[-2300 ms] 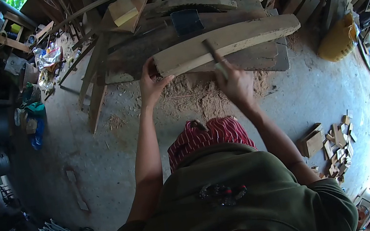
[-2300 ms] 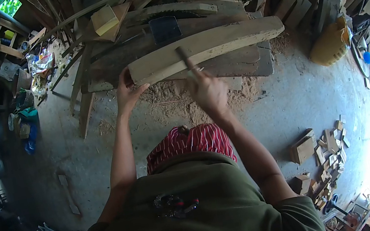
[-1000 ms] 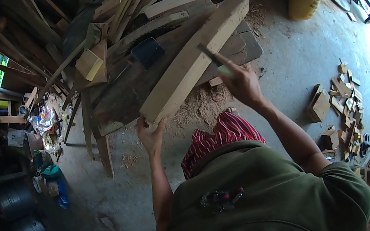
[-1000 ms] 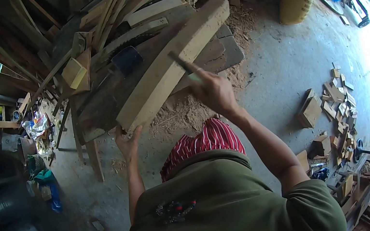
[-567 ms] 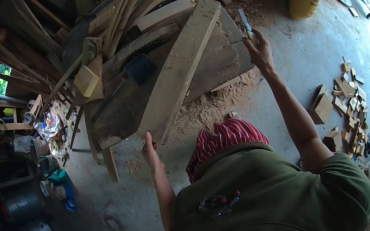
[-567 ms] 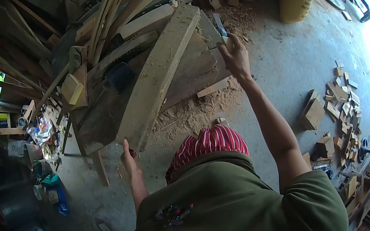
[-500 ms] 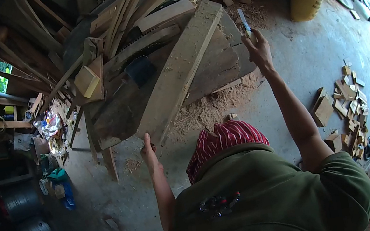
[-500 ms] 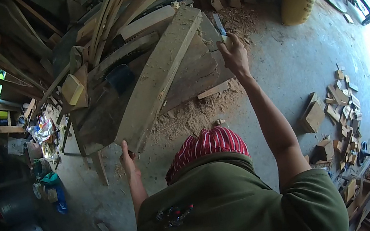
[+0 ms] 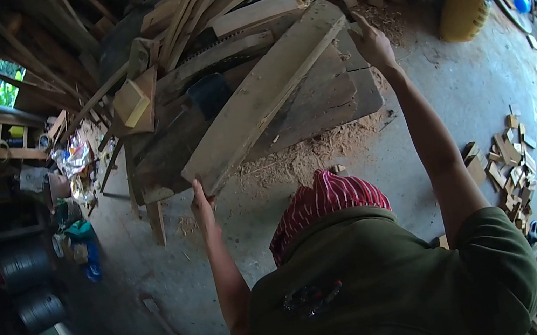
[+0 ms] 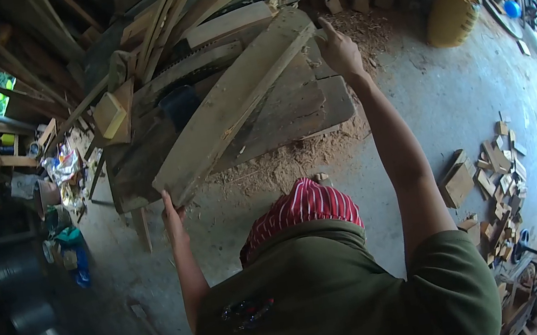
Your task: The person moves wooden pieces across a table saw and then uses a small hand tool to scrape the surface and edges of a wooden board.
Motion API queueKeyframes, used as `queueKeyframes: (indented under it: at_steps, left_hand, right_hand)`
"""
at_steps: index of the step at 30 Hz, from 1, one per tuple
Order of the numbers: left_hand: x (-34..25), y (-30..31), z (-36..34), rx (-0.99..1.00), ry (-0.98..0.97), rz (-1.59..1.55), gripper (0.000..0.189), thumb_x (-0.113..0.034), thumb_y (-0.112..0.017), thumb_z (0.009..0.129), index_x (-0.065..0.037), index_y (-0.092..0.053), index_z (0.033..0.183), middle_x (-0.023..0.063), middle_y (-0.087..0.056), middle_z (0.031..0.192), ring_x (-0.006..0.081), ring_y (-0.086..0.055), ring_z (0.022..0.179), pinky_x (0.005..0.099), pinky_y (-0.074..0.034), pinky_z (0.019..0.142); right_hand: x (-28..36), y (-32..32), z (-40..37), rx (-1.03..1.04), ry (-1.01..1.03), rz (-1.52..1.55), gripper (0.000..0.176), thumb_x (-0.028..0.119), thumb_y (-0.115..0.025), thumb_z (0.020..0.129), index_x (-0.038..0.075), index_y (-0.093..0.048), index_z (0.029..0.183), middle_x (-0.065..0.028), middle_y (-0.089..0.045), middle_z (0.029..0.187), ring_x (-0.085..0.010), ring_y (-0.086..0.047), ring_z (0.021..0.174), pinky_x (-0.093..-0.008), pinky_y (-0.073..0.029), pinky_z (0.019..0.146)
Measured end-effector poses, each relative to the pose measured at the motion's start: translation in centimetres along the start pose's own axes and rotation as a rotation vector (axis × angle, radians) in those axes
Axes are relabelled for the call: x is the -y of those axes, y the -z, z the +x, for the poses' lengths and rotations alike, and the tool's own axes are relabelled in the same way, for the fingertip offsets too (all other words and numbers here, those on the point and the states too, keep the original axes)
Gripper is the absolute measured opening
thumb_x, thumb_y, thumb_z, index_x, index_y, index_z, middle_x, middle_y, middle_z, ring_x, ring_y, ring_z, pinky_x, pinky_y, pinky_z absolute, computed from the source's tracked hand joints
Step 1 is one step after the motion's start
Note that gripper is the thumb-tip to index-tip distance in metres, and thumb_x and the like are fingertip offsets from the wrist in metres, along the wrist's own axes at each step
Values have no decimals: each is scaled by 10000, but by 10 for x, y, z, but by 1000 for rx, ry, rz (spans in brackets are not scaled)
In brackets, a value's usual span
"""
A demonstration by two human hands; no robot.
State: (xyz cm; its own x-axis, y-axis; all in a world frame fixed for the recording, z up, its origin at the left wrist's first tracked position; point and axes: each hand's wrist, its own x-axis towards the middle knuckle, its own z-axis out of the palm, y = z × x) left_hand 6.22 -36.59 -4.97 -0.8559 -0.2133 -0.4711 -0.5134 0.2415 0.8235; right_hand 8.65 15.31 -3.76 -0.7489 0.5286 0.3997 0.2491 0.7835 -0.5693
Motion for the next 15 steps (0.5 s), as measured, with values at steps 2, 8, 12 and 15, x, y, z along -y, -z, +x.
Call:
queueKeyframes:
  at_steps: [2, 8, 12, 15]
  left_hand:
    - [3, 1, -3, 57, 23, -7, 676, -660, -588, 855, -47, -655, 1131, -9, -578, 874, 100, -480, 758, 255, -388, 707]
    - [10, -8, -4, -17, 0, -162, 662, -634, -619, 851, -78, -631, 1210, -16, -577, 925, 91, -495, 789, 254, -410, 758]
    - [18, -7, -2, -35, -2, -183, 653, -628, -629, 847, -76, -640, 1195, -11, -584, 954, 91, -491, 807, 258, -409, 763]
    - [15, -9, 1, -41, -10, -174, 665, -633, -636, 840, -55, -645, 1169, 2, -585, 979, 97, -491, 825, 261, -406, 764]
  right_hand:
    - [0, -1, 3, 74, -17, -193, 489, 222, -526, 944, 146, -444, 1419, -238, -678, 868, -410, -673, 793, -498, -547, 693]
    - [55, -8, -53, 133, 310, -12, 404, 213, -547, 934, 133, -563, 1330, -190, -699, 821, -283, -682, 596, -417, -601, 543]
    - [-6, -6, -7, -57, 30, -122, 465, 238, -550, 936, 221, -510, 1399, -201, -673, 746, -340, -678, 635, -453, -546, 574]
    - [12, -17, -25, 18, 86, -185, 291, 155, -489, 950, 11, -614, 1170, -38, -562, 542, -141, -490, 399, -286, -440, 323]
